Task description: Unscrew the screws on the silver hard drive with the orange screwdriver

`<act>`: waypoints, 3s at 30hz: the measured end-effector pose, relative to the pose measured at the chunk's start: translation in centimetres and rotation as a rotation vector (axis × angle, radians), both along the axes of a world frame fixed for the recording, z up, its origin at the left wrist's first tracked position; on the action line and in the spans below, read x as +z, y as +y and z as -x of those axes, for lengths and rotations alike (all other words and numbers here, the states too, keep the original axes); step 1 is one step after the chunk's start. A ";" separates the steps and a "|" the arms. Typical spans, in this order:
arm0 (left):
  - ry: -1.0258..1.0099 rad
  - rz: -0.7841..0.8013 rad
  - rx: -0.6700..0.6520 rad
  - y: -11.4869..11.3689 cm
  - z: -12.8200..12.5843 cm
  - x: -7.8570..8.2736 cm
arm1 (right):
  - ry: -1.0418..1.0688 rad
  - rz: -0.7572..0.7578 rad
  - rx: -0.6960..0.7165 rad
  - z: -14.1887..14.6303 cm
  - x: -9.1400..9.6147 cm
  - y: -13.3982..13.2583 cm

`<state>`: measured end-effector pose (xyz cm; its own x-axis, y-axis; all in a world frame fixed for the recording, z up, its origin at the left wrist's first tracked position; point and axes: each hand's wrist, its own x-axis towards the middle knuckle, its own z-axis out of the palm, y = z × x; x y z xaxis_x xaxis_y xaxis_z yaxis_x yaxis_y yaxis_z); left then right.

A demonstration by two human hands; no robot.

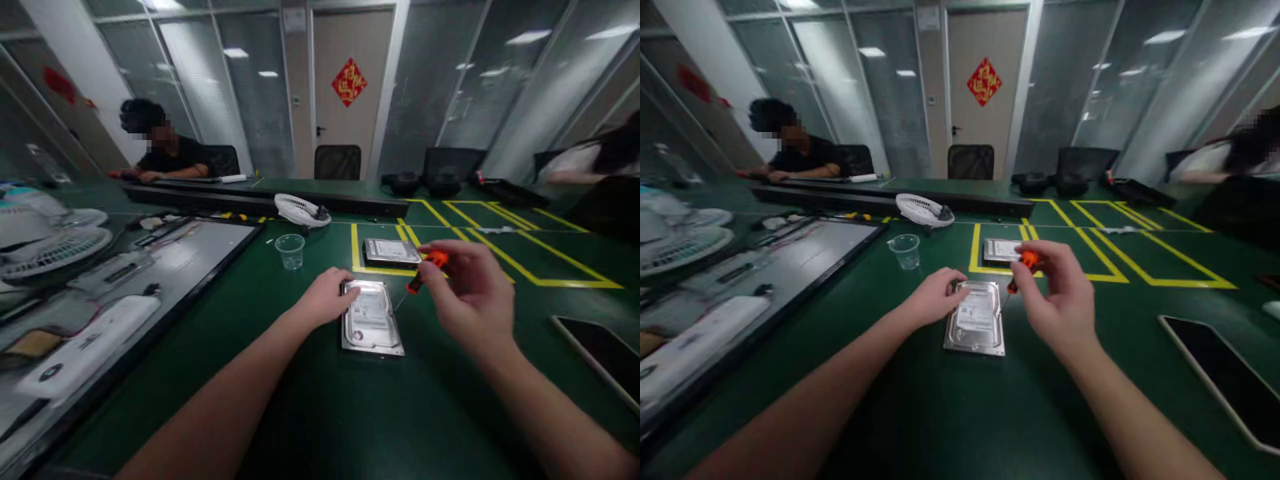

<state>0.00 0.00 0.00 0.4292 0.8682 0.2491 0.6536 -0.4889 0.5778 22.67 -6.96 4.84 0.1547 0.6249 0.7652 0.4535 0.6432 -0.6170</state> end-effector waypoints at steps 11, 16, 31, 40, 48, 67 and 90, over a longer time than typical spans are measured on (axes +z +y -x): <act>-0.012 0.001 -0.009 0.0 0.1 0.0 | -0.020 0.039 0.044 0.2 0.7 -0.6; -0.013 -0.003 -0.012 -0.1 0.0 0.0 | 0.002 0.032 0.043 0.1 0.4 -0.3; -0.008 0.012 -0.007 -0.2 0.0 0.2 | -0.025 0.046 0.060 0.0 0.6 -0.6; -0.005 0.017 -0.008 -0.3 0.0 0.4 | -0.032 0.015 0.012 -0.3 0.0 0.1; -0.001 0.028 -0.003 -0.3 0.0 0.5 | -0.023 0.046 0.066 0.0 0.6 -0.5; -0.020 0.031 -0.006 -0.3 0.0 0.4 | 0.019 0.081 0.131 0.2 0.6 -0.6; -0.070 0.069 0.011 -0.4 -0.1 0.4 | 0.069 0.125 0.238 -0.1 -0.2 -0.4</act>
